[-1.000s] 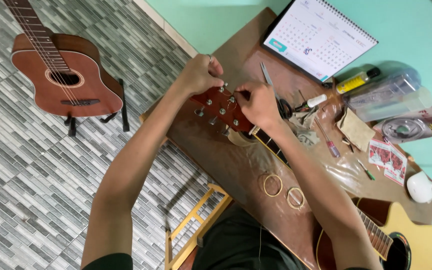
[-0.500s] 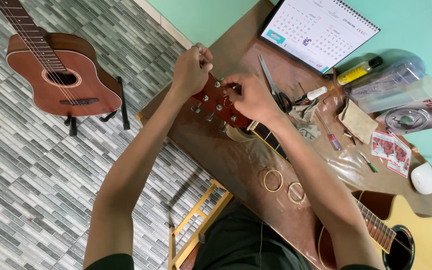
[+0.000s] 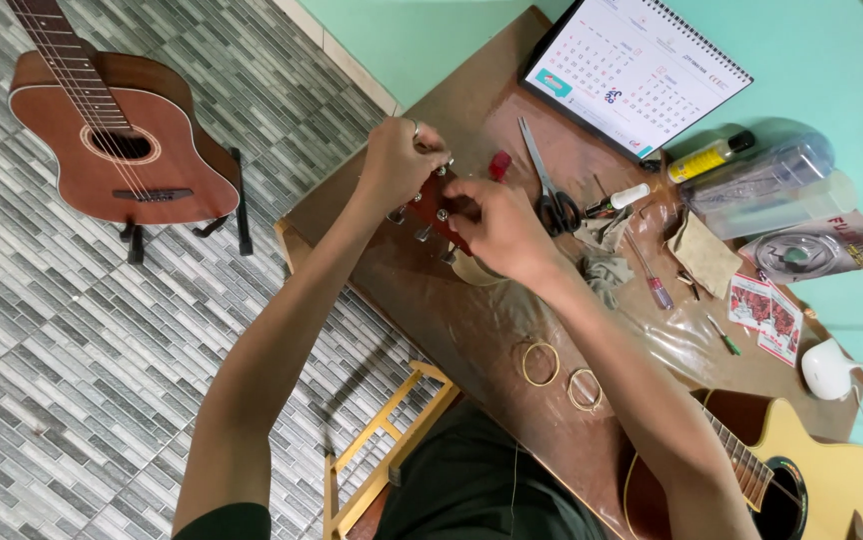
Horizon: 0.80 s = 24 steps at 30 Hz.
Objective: The person replaces a guitar string on an acoustic guitar. They thread the string through the headstock, wind it onto the tuning peg, and use a string winder to tighten it. The person then plucks the string to check the tension.
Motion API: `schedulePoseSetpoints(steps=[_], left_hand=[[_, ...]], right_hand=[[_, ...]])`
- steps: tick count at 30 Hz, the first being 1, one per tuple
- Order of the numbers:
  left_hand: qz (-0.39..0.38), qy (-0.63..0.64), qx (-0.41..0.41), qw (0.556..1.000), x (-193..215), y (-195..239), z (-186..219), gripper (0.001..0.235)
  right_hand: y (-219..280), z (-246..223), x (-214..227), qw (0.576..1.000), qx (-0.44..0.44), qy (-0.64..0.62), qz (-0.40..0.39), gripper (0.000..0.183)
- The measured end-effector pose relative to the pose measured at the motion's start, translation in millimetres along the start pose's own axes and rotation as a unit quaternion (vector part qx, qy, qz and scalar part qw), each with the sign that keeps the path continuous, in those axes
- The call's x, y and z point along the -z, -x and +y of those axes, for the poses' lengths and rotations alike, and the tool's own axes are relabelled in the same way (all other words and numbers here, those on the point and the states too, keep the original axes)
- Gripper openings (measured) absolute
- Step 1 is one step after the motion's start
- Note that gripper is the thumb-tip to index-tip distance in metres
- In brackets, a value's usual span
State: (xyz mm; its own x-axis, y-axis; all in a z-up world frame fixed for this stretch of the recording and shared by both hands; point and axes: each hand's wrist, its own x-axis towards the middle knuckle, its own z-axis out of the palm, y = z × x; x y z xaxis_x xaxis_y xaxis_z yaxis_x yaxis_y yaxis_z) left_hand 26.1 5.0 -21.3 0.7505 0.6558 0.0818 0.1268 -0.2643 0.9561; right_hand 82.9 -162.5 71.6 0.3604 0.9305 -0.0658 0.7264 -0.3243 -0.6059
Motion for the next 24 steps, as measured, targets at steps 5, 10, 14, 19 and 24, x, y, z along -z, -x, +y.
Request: schedulePoseSetpoints(steps=[5, 10, 14, 19, 24], left_hand=[[0.054, 0.041, -0.008, 0.998, -7, 3, -7, 0.012], [0.114, 0.07, -0.011, 0.991, -3, 16, 6, 0.013], [0.117, 0.106, -0.048, 0.986, 2, 16, 1, 0.021], [0.114, 0.078, -0.071, 0.988, -7, 8, -17, 0.018], [0.117, 0.091, -0.058, 0.987, -8, 12, -13, 0.016]], right_hand=[[21, 17, -25, 0.981, 0.073, 0.095, 0.153, 0.026], [38, 19, -29, 0.962, 0.053, 0.145, 0.225, 0.02], [41, 19, -25, 0.969, 0.019, 0.147, 0.196, 0.015], [34, 25, -26, 0.98, 0.026, 0.071, 0.185, 0.013], [17, 16, -23, 0.983, -0.072, -0.017, 0.169, 0.018]])
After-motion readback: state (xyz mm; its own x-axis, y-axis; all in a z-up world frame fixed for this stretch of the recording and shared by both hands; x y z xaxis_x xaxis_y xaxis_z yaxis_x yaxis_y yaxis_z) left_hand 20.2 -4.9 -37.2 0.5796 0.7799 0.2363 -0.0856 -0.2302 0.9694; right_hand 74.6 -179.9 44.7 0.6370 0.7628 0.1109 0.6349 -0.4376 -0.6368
